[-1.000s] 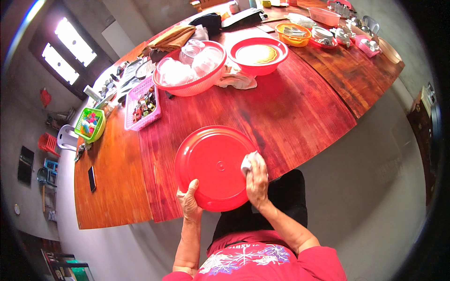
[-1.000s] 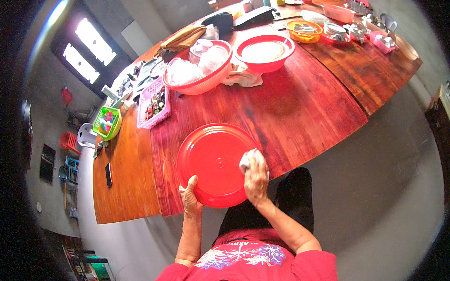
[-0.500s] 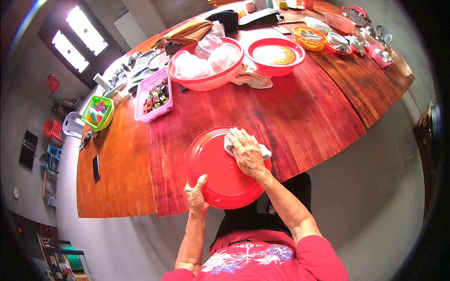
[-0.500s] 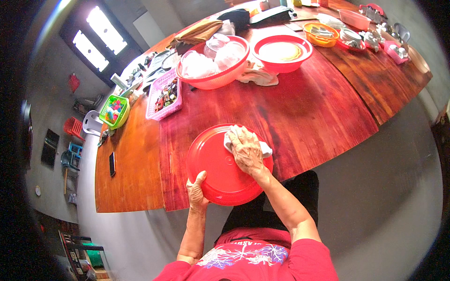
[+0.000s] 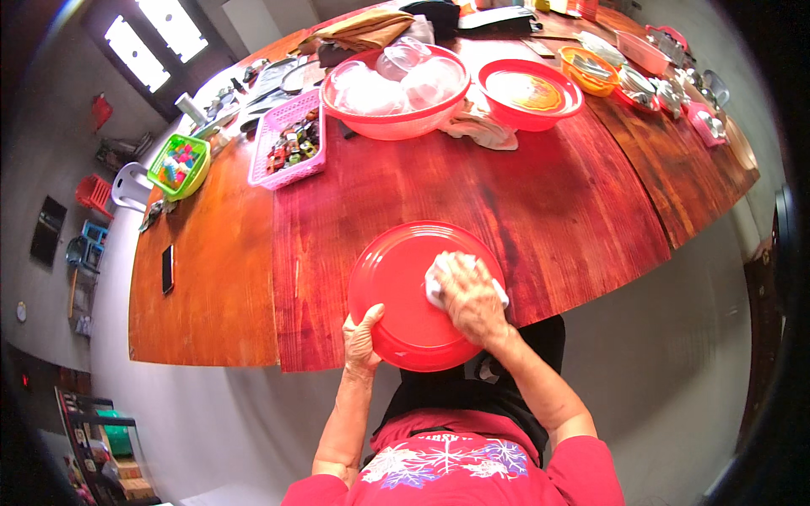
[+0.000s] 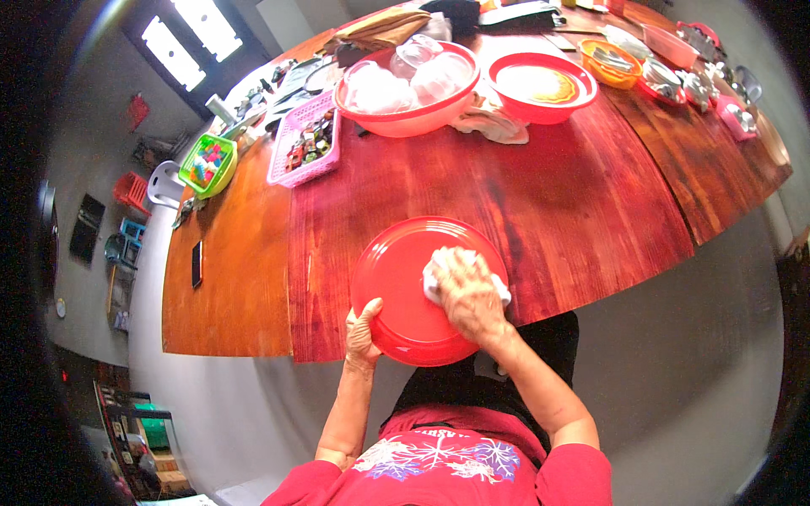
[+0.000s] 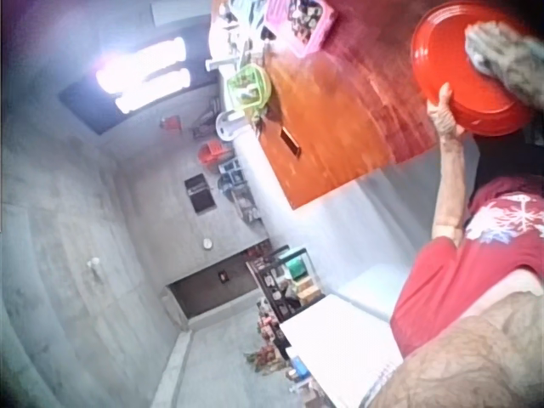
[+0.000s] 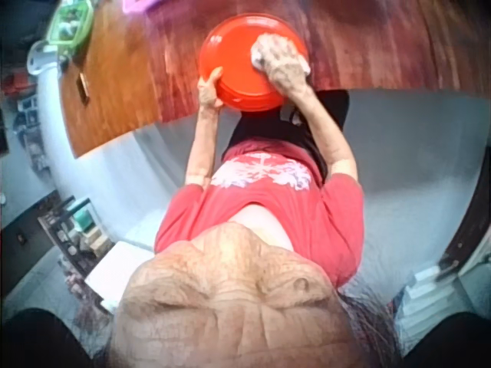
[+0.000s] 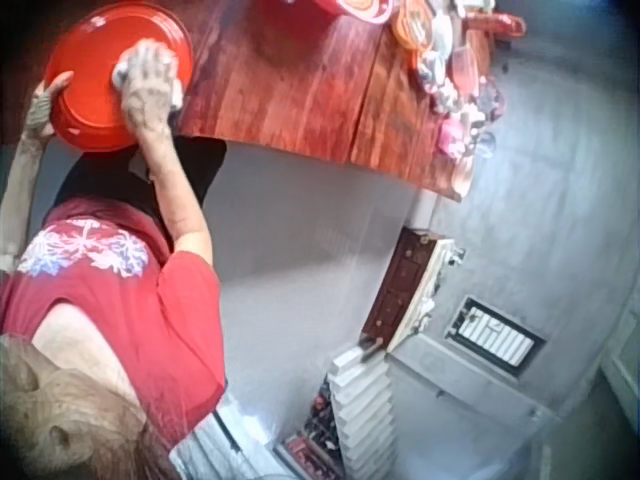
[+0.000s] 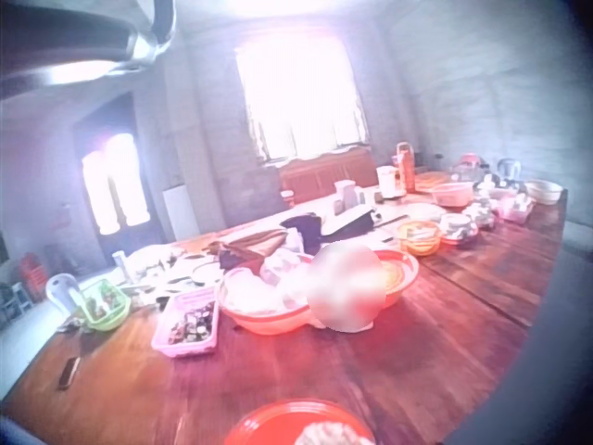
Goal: The person wipes a small toy car with a white cloth and places it into a pink basket. They then wipe the inside and outside of a red plastic basket and a red plastic plate with the same cloth, cleaning each item thoroughly before setting them down on the table.
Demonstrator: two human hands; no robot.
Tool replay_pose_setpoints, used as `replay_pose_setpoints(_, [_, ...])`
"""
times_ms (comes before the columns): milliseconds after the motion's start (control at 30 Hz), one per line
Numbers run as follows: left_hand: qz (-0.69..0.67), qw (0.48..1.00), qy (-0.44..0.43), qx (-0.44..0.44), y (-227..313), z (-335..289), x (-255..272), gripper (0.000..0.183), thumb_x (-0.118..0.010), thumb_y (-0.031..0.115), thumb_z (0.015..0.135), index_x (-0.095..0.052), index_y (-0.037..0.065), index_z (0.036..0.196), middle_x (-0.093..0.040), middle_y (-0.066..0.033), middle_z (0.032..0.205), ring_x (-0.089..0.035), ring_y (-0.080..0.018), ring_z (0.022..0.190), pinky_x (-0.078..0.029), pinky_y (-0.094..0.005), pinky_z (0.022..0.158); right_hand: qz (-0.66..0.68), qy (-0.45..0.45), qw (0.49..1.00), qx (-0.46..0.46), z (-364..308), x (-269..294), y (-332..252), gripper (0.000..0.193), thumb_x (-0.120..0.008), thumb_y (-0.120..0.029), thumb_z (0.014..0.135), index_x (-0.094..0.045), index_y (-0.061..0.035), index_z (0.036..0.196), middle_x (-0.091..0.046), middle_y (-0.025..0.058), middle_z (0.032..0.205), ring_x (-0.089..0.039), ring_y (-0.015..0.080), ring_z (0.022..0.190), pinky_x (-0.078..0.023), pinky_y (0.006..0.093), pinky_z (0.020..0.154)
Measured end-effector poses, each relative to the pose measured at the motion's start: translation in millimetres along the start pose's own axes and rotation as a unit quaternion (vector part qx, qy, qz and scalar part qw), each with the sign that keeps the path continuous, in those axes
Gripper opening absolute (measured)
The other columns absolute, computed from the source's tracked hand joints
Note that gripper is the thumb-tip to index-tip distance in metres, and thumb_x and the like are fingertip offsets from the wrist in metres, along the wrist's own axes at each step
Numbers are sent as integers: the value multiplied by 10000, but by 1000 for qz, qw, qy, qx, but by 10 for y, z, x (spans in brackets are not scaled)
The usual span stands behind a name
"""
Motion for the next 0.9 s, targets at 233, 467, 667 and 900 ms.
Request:
replay_pose_setpoints(233, [8,1000,3,18,-39,79,76,406,-652,50,853,-524,20,1237,-622,-99,1147,-615,-236,1027,-526,-396,897,17,-49,998,-47,889,-625,154,403,-467,-302,914,-537,-178,1291,-481,25,1398,-425,278,1296,-259,574,1070])
replay_pose_setpoints(467, [-92,996,-12,-13,-85,130,134,572,-502,475,946,-436,85,1360,-515,-119,1332,-499,-275,1214,-406,-451,1036,90,-143,982,88,834,-682,-885,374,-511,-310,897,-564,-137,1225,-530,77,1314,-422,290,1301,-231,588,1073])
replay_pose_setpoints(667, [-88,996,-2,29,-45,93,228,833,-298,688,903,-448,-36,1287,-498,-189,1279,-460,-323,1193,-327,-476,1065,84,-71,979,170,54,-424,-1291,433,-508,-202,820,-564,-58,1224,-493,117,1345,-393,308,1316,-283,507,1091])
replay_pose_setpoints(900, [-293,926,-146,187,-240,24,214,779,-367,607,924,-469,-105,1222,-553,-232,1184,-551,-342,1092,-425,-426,999,99,-59,970,213,-127,-170,-1197,414,-516,-187,835,-572,-86,1233,-503,104,1335,-443,301,1285,-332,495,1063])
Point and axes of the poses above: each hand's wrist, its own z-axis towards the middle knuckle, its own x-axis out of the back of the hand, y = z × x, the point moved 7 cm from there along z, towards the middle knuckle
